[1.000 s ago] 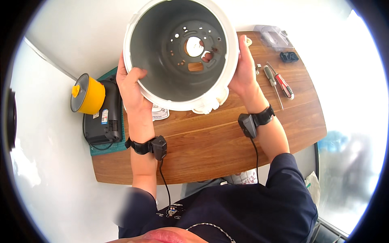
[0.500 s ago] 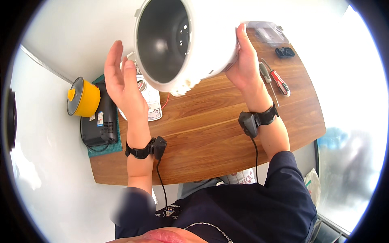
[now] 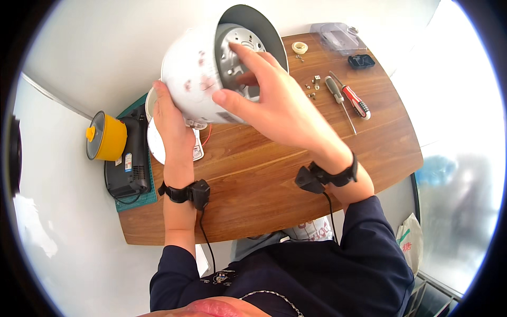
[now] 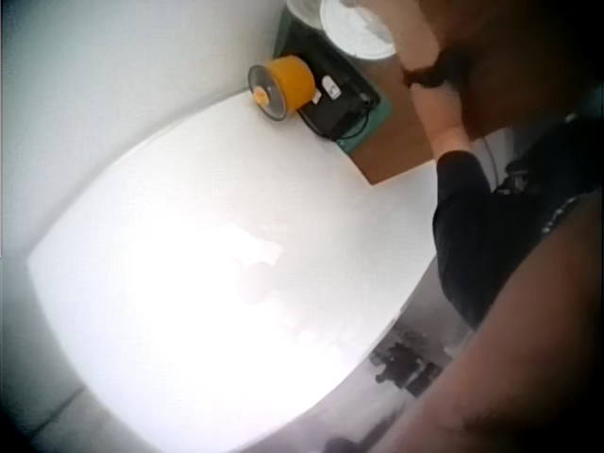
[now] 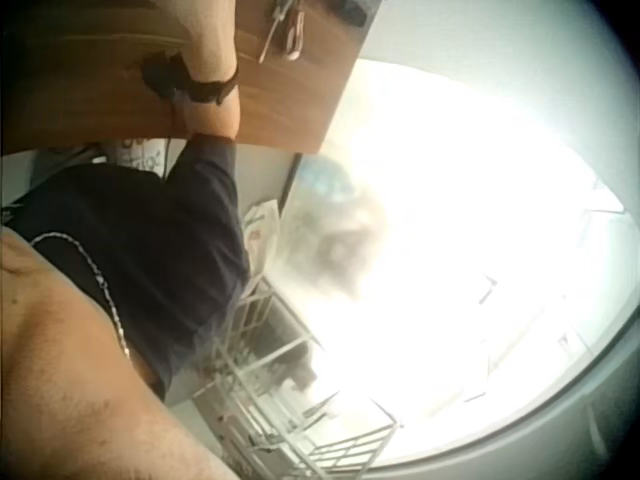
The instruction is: The person disassembles a white rice cooker on a wooden table using a screwdriver. They remove screws from the base, separate the outer casing from the inner pot, and continue unscrewing components from the bottom of the unit.
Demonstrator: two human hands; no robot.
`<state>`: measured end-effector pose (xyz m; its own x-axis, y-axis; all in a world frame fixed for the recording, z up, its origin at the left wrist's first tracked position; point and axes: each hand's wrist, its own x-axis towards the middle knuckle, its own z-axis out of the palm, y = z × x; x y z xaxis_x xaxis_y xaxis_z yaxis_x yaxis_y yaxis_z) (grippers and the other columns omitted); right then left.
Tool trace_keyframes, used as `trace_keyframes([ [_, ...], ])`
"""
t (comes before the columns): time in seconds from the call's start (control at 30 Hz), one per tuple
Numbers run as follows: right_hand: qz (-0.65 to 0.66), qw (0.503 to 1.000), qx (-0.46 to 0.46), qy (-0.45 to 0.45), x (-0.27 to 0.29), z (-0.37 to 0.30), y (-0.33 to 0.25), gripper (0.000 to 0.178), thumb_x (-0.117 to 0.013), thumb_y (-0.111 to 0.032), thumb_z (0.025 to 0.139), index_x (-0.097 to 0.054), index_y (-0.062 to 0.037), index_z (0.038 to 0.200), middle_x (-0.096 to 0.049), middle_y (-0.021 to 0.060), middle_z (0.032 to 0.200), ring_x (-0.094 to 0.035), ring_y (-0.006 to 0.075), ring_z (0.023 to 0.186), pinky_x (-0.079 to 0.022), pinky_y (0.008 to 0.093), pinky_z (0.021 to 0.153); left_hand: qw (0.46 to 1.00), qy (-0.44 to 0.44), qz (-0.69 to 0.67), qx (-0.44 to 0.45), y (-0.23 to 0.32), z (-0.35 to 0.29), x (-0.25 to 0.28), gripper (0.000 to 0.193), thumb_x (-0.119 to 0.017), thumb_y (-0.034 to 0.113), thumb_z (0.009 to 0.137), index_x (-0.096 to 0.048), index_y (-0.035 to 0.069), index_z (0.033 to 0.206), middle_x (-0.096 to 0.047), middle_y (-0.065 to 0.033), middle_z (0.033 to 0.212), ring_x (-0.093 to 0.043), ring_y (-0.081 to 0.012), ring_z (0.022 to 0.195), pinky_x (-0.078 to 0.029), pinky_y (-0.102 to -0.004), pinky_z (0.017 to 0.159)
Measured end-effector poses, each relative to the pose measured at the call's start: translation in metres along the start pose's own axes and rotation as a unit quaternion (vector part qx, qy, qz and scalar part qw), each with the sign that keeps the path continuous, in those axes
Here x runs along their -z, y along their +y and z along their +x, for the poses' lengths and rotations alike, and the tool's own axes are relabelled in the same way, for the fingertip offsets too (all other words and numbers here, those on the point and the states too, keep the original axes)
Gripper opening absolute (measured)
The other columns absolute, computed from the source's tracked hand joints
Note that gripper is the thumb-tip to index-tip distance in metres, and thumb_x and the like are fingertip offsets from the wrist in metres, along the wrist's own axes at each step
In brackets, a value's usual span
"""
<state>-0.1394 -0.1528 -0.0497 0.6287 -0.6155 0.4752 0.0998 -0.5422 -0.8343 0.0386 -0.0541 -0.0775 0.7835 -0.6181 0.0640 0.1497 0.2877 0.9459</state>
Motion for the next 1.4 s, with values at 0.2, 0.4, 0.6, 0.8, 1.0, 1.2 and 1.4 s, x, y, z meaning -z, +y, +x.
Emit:
trace_keyframes([
  [0.2, -0.070, 0.997, -0.036, -0.027, 0.056, 0.001, -0.030, 0.046, -0.070, -0.020, 0.097, -0.063, -0.0077, 0.140, -0.075, 0.0095, 0.117, -0.070, 0.0183, 0.108, -0.055, 0.0334, 0.094, 0.996, 0.008, -0.083, 0.019, -0.007, 0.012, 0.004, 0.058, -0.032, 0.044, 0.114, -0.050, -0.003, 0.143, -0.062, -0.0141, 0.137, -0.064, -0.0233, 0.121, -0.056, -0.0387, 0.098],
  [0.4, -0.233, 0.960, 0.087, 0.126, 0.075, 0.019, -0.005, 0.046, -0.075, -0.023, 0.093, -0.066, -0.0102, 0.136, -0.072, 0.0097, 0.122, -0.066, 0.0188, 0.116, -0.052, 0.0371, 0.101, 0.990, -0.023, -0.136, 0.040, -0.018, 0.012, 0.003, 0.057, -0.030, 0.045, 0.113, -0.054, 0.000, 0.139, -0.064, -0.0138, 0.132, -0.067, -0.0242, 0.113, -0.059, -0.0390, 0.097],
  [0.6, -0.188, 0.978, 0.050, 0.078, 0.072, 0.022, 0.015, 0.054, -0.077, -0.030, 0.092, -0.062, -0.0112, 0.140, -0.069, 0.0114, 0.128, -0.063, 0.0237, 0.123, -0.048, 0.0439, 0.106, 0.943, -0.145, -0.283, 0.096, -0.026, 0.016, 0.010, 0.044, -0.040, 0.032, 0.112, -0.053, 0.004, 0.143, -0.064, -0.0101, 0.134, -0.067, -0.0224, 0.114, -0.059, -0.0370, 0.097],
  [0.8, -0.249, 0.967, -0.051, -0.020, 0.105, 0.020, 0.036, 0.032, -0.053, -0.021, 0.103, -0.062, -0.0078, 0.131, -0.072, 0.0214, 0.106, -0.066, 0.0419, 0.102, -0.051, 0.0449, 0.089, 0.936, -0.122, -0.240, 0.226, -0.070, -0.003, 0.002, 0.040, -0.050, 0.026, 0.109, -0.056, 0.000, 0.138, -0.065, -0.0128, 0.131, -0.067, -0.0233, 0.113, -0.059, -0.0406, 0.096],
  [1.0, -0.298, 0.939, -0.134, -0.105, 0.128, 0.014, 0.053, 0.033, -0.047, -0.011, 0.099, -0.064, -0.0057, 0.126, -0.071, 0.0231, 0.107, -0.064, 0.0432, 0.103, -0.049, 0.0453, 0.090, 0.943, -0.052, -0.066, 0.322, -0.109, -0.039, -0.009, 0.043, -0.045, 0.044, 0.110, -0.066, 0.008, 0.119, -0.068, -0.0024, 0.107, -0.062, -0.0122, 0.090, -0.050, -0.0325, 0.071],
  [1.2, -0.294, 0.930, -0.157, -0.156, 0.112, 0.014, 0.058, 0.035, -0.046, -0.010, 0.099, -0.063, -0.0040, 0.129, -0.070, 0.0227, 0.110, -0.065, 0.0415, 0.101, -0.049, 0.0456, 0.089, 0.965, -0.051, -0.029, 0.256, -0.086, -0.053, -0.001, 0.028, -0.047, 0.027, 0.106, -0.069, 0.012, 0.102, -0.060, 0.0063, 0.079, -0.048, -0.0044, 0.064, -0.033, -0.0245, 0.055],
  [1.4, -0.286, 0.922, -0.162, -0.206, 0.094, 0.018, 0.066, 0.036, -0.049, -0.012, 0.097, -0.064, -0.0030, 0.128, -0.070, 0.0223, 0.113, -0.066, 0.0394, 0.102, -0.050, 0.0443, 0.091, 0.980, -0.055, -0.023, 0.187, -0.090, -0.060, 0.019, 0.036, -0.046, 0.027, 0.109, -0.065, 0.003, 0.128, -0.070, -0.0059, 0.119, -0.065, -0.0129, 0.106, -0.052, -0.0292, 0.092],
])
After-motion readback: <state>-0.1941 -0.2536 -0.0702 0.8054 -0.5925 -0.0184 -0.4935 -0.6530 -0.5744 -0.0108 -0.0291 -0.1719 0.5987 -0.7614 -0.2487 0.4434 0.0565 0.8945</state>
